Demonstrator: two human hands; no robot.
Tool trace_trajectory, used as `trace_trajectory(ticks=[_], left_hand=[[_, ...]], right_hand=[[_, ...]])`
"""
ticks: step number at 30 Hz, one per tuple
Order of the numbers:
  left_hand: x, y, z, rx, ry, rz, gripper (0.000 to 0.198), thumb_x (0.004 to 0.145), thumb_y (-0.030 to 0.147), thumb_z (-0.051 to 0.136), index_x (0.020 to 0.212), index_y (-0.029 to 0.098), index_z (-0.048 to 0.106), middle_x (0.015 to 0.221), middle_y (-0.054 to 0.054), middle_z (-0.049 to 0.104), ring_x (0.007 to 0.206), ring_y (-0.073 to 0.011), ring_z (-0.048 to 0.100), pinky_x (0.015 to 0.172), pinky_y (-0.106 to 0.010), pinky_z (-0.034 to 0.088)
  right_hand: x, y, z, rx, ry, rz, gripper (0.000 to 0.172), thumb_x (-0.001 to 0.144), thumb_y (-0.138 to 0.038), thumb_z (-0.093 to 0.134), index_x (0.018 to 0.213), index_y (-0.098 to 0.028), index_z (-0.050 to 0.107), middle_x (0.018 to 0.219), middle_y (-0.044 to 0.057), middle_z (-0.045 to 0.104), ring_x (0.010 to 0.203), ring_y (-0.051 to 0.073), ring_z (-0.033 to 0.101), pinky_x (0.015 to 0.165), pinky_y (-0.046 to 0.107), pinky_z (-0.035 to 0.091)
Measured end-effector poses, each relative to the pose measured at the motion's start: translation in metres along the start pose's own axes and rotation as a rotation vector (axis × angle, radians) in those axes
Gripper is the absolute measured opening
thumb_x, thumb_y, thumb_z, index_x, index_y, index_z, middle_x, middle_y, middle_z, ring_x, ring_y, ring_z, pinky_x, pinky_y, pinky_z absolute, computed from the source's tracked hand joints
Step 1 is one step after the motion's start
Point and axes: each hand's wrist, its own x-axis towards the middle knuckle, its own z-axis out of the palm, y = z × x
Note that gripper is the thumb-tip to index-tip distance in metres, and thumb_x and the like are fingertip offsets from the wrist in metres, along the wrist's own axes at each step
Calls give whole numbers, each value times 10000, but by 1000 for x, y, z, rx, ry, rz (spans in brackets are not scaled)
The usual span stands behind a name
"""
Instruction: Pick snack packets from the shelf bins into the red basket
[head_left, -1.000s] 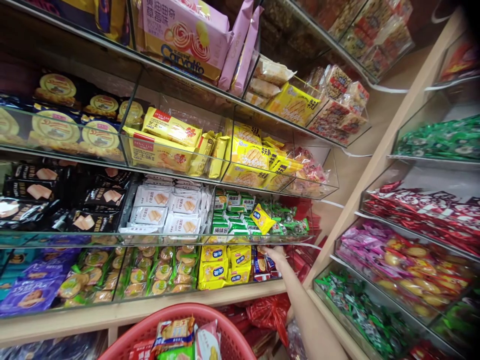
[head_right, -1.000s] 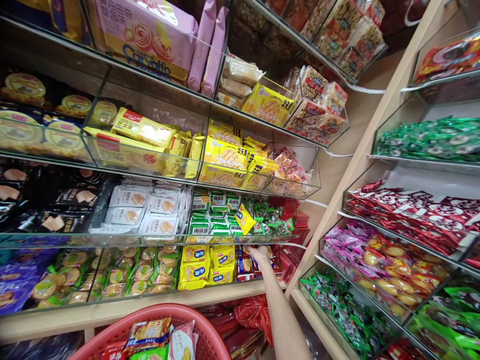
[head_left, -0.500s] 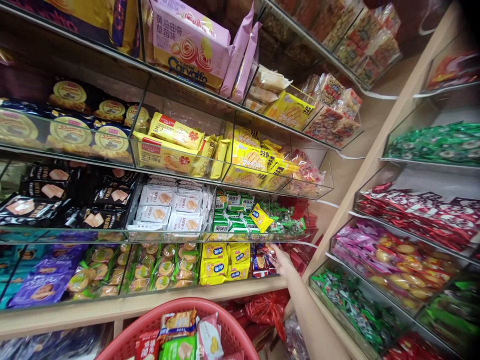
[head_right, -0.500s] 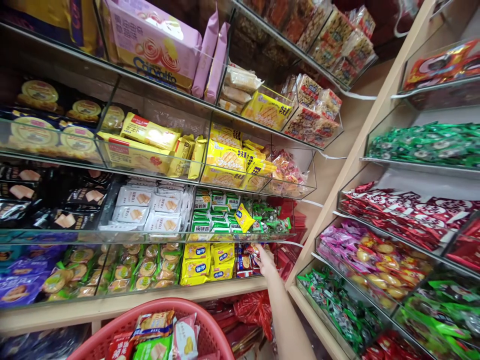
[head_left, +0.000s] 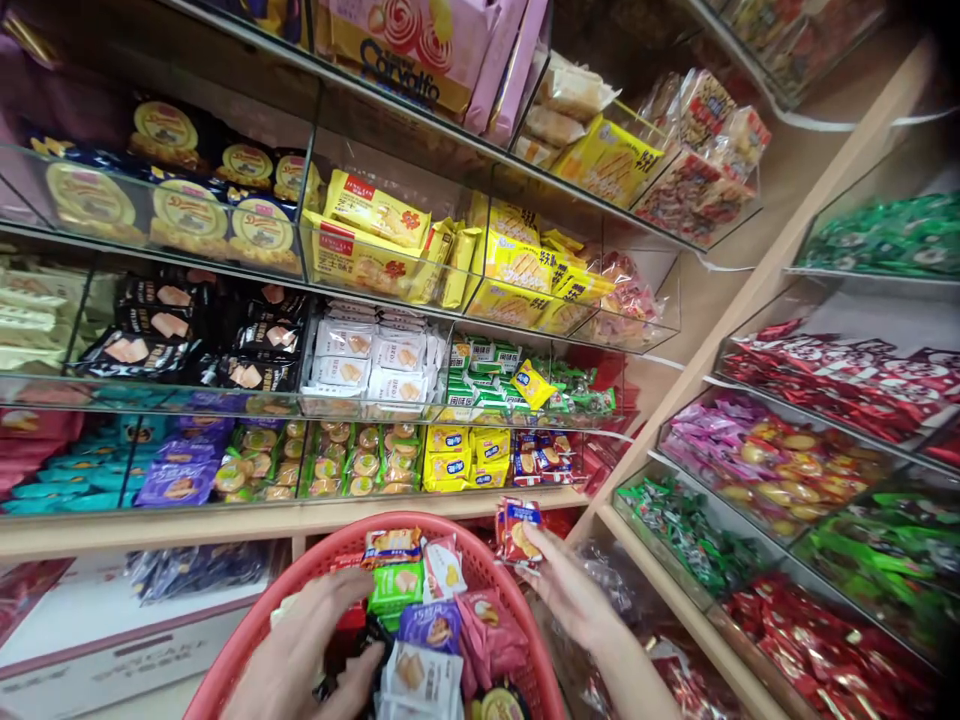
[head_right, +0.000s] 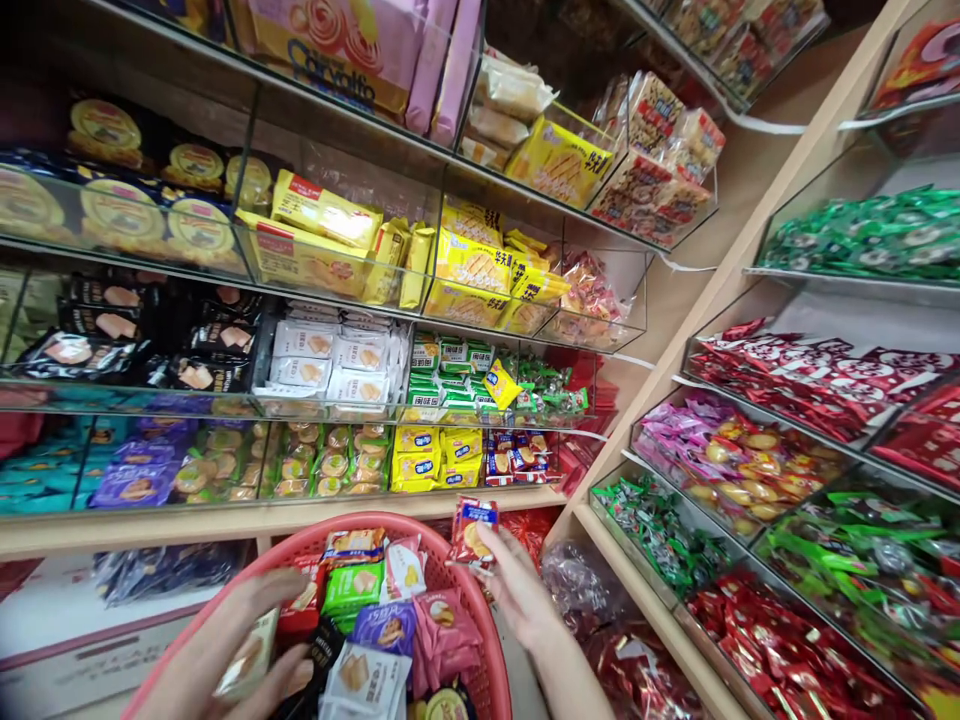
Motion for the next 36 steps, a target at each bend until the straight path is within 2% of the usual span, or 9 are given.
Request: trace_trajectory(ticks=[2, 5, 7, 10, 16, 19, 24, 33, 36], left_hand=[[17, 16, 7, 6, -115, 58, 612, 830, 290, 551, 1368, 306, 260, 1378, -46, 461, 1242, -202, 463, 998, -350, 465], [31, 40, 13, 3, -230, 135, 897, 749, 219, 626, 1440, 276, 56, 1477, -100, 301, 1342, -271, 308, 1051, -483, 384], [34, 50, 14, 14, -275, 162, 994, 707, 206, 667, 1448, 275, 9, 1496, -106, 247, 1362, -292, 245, 1083, -517, 320], [35, 56, 13, 86, -312, 159, 1024, 700, 224, 695, 1450, 273, -1, 1468, -120, 281, 1345, -309, 256, 1100, -537, 259], [39, 52, 1, 252, -432, 94, 990, 743, 228, 680, 1448, 250, -15, 1276, -121, 476, 1192, -306, 430, 1023, -529, 341], [36, 49, 0, 326, -438, 108, 954, 738, 223, 668, 1449, 243, 32, 1262, -122, 486, 1147, -312, 456, 999, -530, 361], [24, 46, 1, 407, -439, 97, 922, 735, 151, 616, 1451, 247, 42, 1208, -113, 511, 1073, -304, 493, 931, -492, 422], [3, 24, -5, 207, -448, 52, 966, 686, 62, 490, 1440, 302, -62, 1225, -91, 457, 1121, -290, 442, 928, -449, 403], [-2, 21, -10, 129, -458, 16, 993, 658, 70, 500, 1436, 337, -56, 1200, -71, 463, 1071, -287, 465, 890, -451, 433]], right_hand=[[-23, 14, 21, 19, -88, 37, 230, 687, -299, 764, 871, -202, 667, 888, 24, 723, 785, 150, 652, 760, 290, 503], [-47, 29, 49, 1, -216, 50, 259, 732, -306, 729, 965, -228, 651, 953, 18, 709, 888, 165, 643, 829, 314, 477], [-56, 35, 64, -49, -276, 27, 331, 741, -314, 721, 1052, -249, 629, 1065, 19, 678, 1028, 173, 597, 917, 319, 430], [-62, 40, 79, -138, -303, -16, 418, 720, -311, 739, 1113, -284, 603, 1217, -2, 600, 1197, 169, 478, 1014, 305, 340], [-64, 51, 94, -199, -321, 20, 432, 693, -370, 749, 1080, -264, 590, 1146, 12, 611, 1134, 197, 514, 971, 334, 371], [-66, 55, 99, -169, -325, 59, 479, 677, -379, 758, 1097, -251, 567, 1161, 22, 609, 1125, 196, 527, 944, 321, 390], [-71, 61, 104, -149, -373, 85, 394, 687, -354, 753, 1028, -251, 583, 1078, 6, 643, 1016, 182, 583, 883, 305, 418], [-85, 70, 108, -207, -395, 98, 364, 694, -341, 751, 997, -235, 579, 1051, -6, 627, 1037, 159, 543, 929, 280, 371], [-90, 73, 109, -229, -400, 126, 404, 698, -385, 742, 1034, -236, 576, 1033, 6, 620, 1013, 166, 547, 845, 276, 416]])
